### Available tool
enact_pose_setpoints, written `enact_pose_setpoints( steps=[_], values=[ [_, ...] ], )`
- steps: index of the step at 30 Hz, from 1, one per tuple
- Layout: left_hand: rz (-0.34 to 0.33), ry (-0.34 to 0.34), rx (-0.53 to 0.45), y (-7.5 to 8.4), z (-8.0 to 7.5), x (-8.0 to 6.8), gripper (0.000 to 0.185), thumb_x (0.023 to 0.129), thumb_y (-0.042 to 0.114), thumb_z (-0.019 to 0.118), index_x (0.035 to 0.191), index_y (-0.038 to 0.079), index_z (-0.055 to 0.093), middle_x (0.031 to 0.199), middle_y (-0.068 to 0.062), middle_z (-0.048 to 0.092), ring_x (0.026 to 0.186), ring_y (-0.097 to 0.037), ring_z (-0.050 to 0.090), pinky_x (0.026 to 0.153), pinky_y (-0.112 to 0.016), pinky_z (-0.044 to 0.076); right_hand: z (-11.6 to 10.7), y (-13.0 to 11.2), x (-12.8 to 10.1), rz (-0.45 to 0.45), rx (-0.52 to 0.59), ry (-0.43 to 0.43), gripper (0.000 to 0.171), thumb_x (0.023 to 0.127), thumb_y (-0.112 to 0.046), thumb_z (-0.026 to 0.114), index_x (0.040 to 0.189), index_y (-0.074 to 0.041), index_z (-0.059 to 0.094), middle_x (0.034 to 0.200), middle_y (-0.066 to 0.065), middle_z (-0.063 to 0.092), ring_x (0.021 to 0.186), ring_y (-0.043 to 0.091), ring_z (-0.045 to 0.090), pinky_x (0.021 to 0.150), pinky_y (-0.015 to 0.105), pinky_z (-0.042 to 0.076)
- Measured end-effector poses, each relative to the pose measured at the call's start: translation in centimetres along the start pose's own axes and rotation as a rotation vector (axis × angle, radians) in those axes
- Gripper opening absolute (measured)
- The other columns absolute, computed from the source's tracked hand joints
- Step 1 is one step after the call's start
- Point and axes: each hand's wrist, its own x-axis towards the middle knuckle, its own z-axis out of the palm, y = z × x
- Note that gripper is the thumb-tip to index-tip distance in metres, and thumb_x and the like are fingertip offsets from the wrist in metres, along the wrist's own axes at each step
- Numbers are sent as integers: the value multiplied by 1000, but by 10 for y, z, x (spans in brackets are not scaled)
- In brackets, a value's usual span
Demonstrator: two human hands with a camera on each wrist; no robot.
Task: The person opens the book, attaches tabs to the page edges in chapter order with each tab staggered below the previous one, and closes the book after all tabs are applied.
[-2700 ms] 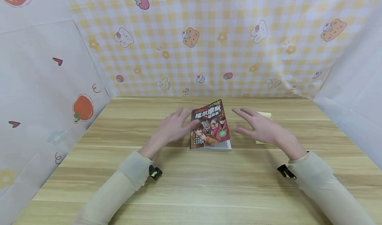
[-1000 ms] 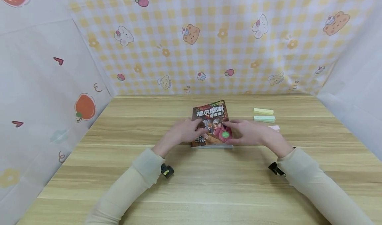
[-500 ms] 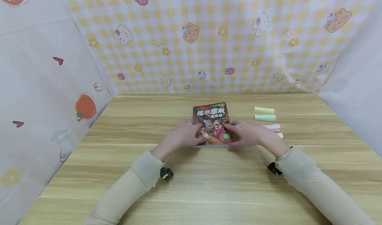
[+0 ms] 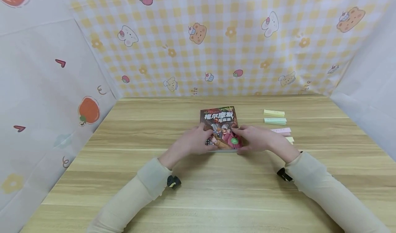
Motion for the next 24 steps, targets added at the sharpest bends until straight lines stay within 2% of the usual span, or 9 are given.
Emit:
enact_pose_setpoints(
  steps=[10,18,24],
  values=[
    [31,35,29,4,3,0,76,92,62,63,150,16,49,152,-23,39,137,-42,43,102,-58,46,-1,-1,-1,5,30,3,79,91,-40,75,149,3,44,134,25,56,115,35,60,99,51,50],
    [39,58,28,6,7,0,73,90,58,68,148,16,52,149,-21,43,136,-39,43,105,-57,44,0,0,-1,-20,12,15,74,92,-36,73,147,5,46,125,21,60,102,26,63,91,46,53],
    [75,92,51,6,5,-1,65,91,54,70,140,14,59,142,-17,51,126,-36,54,99,-52,50,-2,1,-2,-30,17,21,72,93,-35,72,147,7,46,127,25,59,107,33,63,95,48,52]
  ],
)
